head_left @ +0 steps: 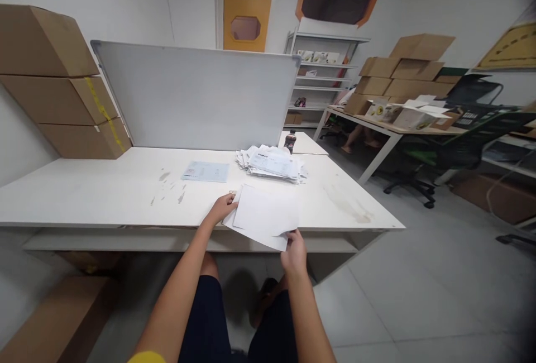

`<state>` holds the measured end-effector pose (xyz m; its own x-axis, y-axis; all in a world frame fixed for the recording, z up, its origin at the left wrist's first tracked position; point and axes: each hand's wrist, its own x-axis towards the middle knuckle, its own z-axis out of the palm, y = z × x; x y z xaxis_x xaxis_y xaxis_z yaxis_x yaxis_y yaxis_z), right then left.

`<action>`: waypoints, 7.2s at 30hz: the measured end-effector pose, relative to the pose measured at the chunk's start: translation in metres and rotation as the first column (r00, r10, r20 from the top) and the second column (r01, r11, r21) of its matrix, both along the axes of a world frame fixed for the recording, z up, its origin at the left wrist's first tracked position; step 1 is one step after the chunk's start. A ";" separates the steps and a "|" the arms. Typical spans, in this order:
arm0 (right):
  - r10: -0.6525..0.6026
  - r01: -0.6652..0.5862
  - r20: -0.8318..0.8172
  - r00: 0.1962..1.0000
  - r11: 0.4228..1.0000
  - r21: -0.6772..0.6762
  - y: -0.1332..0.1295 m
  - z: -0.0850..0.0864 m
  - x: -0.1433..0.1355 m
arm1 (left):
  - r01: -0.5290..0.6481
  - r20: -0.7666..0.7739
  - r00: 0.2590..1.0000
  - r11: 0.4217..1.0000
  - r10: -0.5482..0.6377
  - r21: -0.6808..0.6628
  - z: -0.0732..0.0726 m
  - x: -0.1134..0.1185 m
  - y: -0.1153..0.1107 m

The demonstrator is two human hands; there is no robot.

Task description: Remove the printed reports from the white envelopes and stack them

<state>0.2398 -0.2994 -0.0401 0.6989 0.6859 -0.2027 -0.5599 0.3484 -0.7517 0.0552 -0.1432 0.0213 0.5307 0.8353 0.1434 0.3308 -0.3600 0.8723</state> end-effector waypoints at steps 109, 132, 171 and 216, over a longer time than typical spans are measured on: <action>0.140 0.087 0.664 0.735 0.951 -0.297 -0.016 0.004 0.099 | -0.207 0.445 0.879 0.978 0.173 0.031 -0.006 -0.002 0.015; 0.353 0.243 0.865 0.357 0.859 -0.451 0.011 0.020 0.088 | 0.191 -0.265 0.963 0.798 -0.041 0.572 -0.015 0.018 0.007; 0.548 0.263 0.795 -0.260 0.833 -0.487 0.012 0.036 -0.026 | 0.237 -0.448 0.881 0.677 0.153 0.697 -0.009 0.020 0.002; 0.693 0.510 0.720 -0.031 0.631 -0.585 0.137 0.027 0.042 | -0.374 -0.461 0.648 0.780 0.607 0.502 -0.010 -0.005 0.087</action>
<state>0.2817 -0.1621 -0.0131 0.5023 0.8463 0.1775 0.8412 -0.4307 -0.3269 0.0498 -0.0565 0.0110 0.1268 0.9518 0.2794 0.9281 -0.2133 0.3053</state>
